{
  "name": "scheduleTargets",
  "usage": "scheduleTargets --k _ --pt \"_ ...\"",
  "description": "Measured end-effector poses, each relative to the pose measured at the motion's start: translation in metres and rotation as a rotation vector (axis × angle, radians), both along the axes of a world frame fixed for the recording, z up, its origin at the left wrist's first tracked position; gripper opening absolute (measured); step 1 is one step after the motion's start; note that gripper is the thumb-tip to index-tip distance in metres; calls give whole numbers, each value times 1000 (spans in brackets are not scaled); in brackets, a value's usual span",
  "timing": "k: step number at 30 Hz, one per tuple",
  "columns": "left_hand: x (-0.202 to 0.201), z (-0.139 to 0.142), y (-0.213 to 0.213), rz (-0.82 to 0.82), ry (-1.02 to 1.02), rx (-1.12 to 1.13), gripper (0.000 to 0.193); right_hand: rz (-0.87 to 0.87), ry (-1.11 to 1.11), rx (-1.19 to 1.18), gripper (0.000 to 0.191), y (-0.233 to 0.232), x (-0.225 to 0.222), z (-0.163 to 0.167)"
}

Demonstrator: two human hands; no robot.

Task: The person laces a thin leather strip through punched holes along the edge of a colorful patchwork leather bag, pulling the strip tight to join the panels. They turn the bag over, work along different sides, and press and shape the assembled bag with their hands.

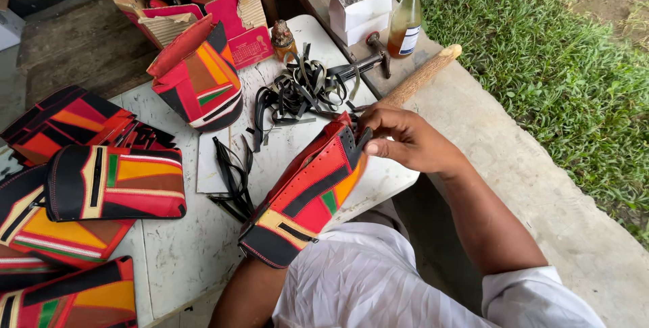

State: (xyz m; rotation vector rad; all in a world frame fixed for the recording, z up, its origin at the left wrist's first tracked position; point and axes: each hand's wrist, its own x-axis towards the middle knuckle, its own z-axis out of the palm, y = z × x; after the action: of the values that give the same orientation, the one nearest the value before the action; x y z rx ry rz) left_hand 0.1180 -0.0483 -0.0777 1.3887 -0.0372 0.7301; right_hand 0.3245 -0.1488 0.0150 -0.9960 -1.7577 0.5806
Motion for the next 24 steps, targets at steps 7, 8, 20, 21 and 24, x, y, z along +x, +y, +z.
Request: scheduleTargets --k 7,8,20,21,24 --pt "-24 3 11 -21 -5 -26 46 -271 -114 23 22 -26 0 -20" --pt "-20 1 10 -26 4 -17 46 -149 -18 11 23 -25 3 -23" --pt "-34 -14 12 -49 40 14 45 11 174 -419 34 -21 32 -62" --pt "-27 -18 9 -46 42 30 45 43 289 -377 36 -19 33 -61" --pt "-18 -29 9 -6 29 72 44 65 374 -406 28 -9 30 -58"
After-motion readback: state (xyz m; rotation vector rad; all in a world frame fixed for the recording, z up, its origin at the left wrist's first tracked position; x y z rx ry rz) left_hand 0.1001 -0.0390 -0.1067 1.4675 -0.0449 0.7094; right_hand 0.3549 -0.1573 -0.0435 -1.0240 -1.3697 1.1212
